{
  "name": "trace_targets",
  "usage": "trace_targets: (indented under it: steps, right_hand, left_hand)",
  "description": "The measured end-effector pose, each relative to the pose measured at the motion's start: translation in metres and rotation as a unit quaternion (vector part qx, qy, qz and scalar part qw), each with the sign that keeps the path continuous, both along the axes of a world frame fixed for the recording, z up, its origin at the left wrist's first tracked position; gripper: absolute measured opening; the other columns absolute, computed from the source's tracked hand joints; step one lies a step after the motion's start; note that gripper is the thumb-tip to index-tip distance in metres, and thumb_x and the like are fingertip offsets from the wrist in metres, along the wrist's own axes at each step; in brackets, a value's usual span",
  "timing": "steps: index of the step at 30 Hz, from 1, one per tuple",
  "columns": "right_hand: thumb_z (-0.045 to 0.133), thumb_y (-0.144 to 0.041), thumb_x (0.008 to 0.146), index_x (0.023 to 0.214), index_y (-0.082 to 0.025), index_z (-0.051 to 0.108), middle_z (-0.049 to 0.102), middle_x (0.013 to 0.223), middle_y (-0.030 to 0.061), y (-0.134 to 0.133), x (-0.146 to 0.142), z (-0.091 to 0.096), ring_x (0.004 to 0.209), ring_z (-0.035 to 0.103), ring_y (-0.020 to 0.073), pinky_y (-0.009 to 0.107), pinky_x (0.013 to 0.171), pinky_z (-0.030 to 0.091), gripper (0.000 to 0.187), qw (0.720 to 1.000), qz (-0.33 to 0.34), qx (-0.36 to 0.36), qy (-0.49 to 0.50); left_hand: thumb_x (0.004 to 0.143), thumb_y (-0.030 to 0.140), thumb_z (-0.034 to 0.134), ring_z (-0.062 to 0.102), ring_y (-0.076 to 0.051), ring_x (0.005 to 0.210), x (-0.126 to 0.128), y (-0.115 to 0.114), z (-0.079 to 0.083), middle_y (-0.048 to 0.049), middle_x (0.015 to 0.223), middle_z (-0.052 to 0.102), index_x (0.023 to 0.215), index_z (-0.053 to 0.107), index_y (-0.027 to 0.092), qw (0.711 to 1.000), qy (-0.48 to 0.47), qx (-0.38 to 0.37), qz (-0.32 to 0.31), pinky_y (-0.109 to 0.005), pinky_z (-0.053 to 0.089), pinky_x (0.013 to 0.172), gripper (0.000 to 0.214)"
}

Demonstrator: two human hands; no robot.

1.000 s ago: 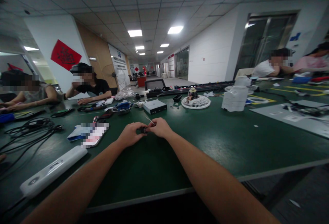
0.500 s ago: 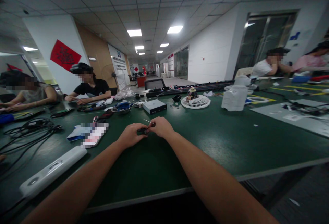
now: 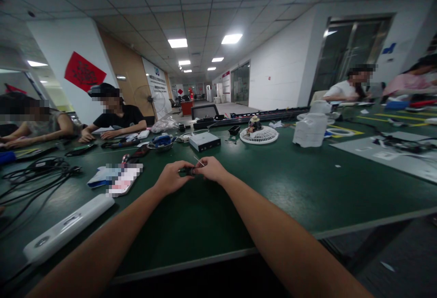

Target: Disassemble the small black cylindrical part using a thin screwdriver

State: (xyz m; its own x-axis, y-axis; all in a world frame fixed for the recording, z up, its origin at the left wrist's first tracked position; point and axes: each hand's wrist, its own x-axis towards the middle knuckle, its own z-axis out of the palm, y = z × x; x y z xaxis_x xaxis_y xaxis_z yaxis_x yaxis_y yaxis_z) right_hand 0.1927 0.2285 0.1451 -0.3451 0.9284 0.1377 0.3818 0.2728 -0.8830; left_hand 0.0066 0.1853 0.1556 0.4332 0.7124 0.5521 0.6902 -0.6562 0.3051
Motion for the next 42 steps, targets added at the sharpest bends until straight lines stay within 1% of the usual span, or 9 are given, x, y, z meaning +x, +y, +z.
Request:
trace_targets:
  steps: [2,4,11,17,21,24,28,35,42]
  right_hand:
    - [0.074,-0.023,0.071,0.082,-0.016,0.064,0.063,0.062,-0.0032,-0.001,-0.001,0.001,0.041,0.047,0.0058,0.017,0.038,0.033,0.017,0.998,-0.001,-0.064,0.018]
    - [0.075,-0.022,0.071,0.08,-0.015,0.064,0.062,0.06,-0.0033,-0.003,-0.001,0.004,0.038,0.044,0.0051,0.017,0.035,0.029,0.016,0.996,-0.01,-0.084,0.021]
    - [0.074,-0.022,0.072,0.074,-0.013,0.064,0.058,0.058,-0.0038,-0.003,-0.002,0.004,0.043,0.047,0.0061,0.018,0.041,0.036,0.013,0.999,-0.007,-0.048,0.01]
    - [0.078,-0.026,0.068,0.086,-0.014,0.066,0.066,0.072,-0.0011,0.002,-0.001,-0.001,0.061,0.057,0.01,0.019,0.052,0.039,0.025,0.998,-0.017,0.034,-0.041]
    - [0.063,-0.025,0.084,0.106,-0.015,0.06,0.07,0.078,0.0019,0.001,0.0,0.003,0.069,0.062,0.0128,0.023,0.061,0.042,0.025,0.992,-0.05,0.078,-0.082]
    - [0.052,-0.02,0.09,0.101,-0.015,0.062,0.072,0.079,0.0031,0.0,0.005,0.01,0.075,0.065,0.0141,0.024,0.068,0.043,0.016,0.982,-0.051,0.133,-0.127]
    - [0.057,-0.022,0.085,0.089,-0.018,0.07,0.074,0.083,0.0044,-0.003,0.011,0.017,0.077,0.066,0.0159,0.024,0.068,0.045,0.014,0.959,-0.036,0.19,-0.207]
    - [0.057,-0.026,0.082,0.092,-0.023,0.075,0.075,0.09,0.0053,-0.009,0.009,0.018,0.082,0.067,0.021,0.027,0.068,0.046,0.021,0.923,-0.036,0.225,-0.31]
    - [0.056,-0.027,0.081,0.09,-0.024,0.076,0.075,0.09,0.0031,-0.011,0.008,0.02,0.081,0.067,0.0183,0.024,0.067,0.045,0.022,0.932,-0.015,0.21,-0.296]
  left_hand:
    - [0.072,0.017,0.075,0.067,-0.02,0.09,0.001,0.0,0.0,-0.0035,0.096,0.073,0.098,0.069,0.019,1.0,-0.005,-0.003,-0.006,-0.031,0.051,0.082,0.026]
    - [0.071,0.017,0.076,0.068,-0.02,0.088,0.001,0.001,-0.001,-0.0034,0.094,0.073,0.096,0.07,0.019,1.0,-0.012,-0.005,-0.008,-0.031,0.052,0.081,0.026]
    - [0.067,0.015,0.078,0.068,-0.019,0.086,0.001,0.001,-0.002,-0.0027,0.092,0.073,0.095,0.07,0.019,0.999,-0.034,-0.006,0.01,-0.03,0.052,0.081,0.029]
    - [0.069,0.016,0.076,0.068,-0.019,0.085,0.004,0.0,0.0,-0.0019,0.091,0.073,0.094,0.07,0.02,0.999,-0.027,-0.024,0.012,-0.028,0.051,0.078,0.026]
    - [0.069,0.019,0.076,0.067,-0.02,0.086,0.004,0.003,-0.002,-0.002,0.092,0.073,0.094,0.07,0.021,0.996,-0.041,-0.026,0.069,-0.03,0.05,0.078,0.026]
    - [0.068,0.022,0.077,0.067,-0.021,0.086,0.001,0.005,-0.003,-0.0027,0.093,0.073,0.095,0.069,0.021,0.991,-0.041,-0.03,0.121,-0.03,0.051,0.077,0.028]
    - [0.068,0.023,0.077,0.068,-0.021,0.084,-0.002,0.004,-0.002,-0.0034,0.092,0.073,0.096,0.068,0.021,0.985,-0.046,-0.028,0.164,-0.031,0.051,0.075,0.029]
    - [0.07,0.02,0.074,0.067,-0.021,0.088,0.0,0.002,-0.002,-0.003,0.095,0.072,0.095,0.069,0.021,0.994,-0.003,-0.031,0.102,-0.03,0.051,0.077,0.026]
    - [0.07,0.015,0.072,0.066,-0.022,0.09,0.002,0.002,-0.002,-0.0036,0.098,0.071,0.097,0.069,0.021,0.996,0.052,-0.009,0.078,-0.032,0.05,0.082,0.027]
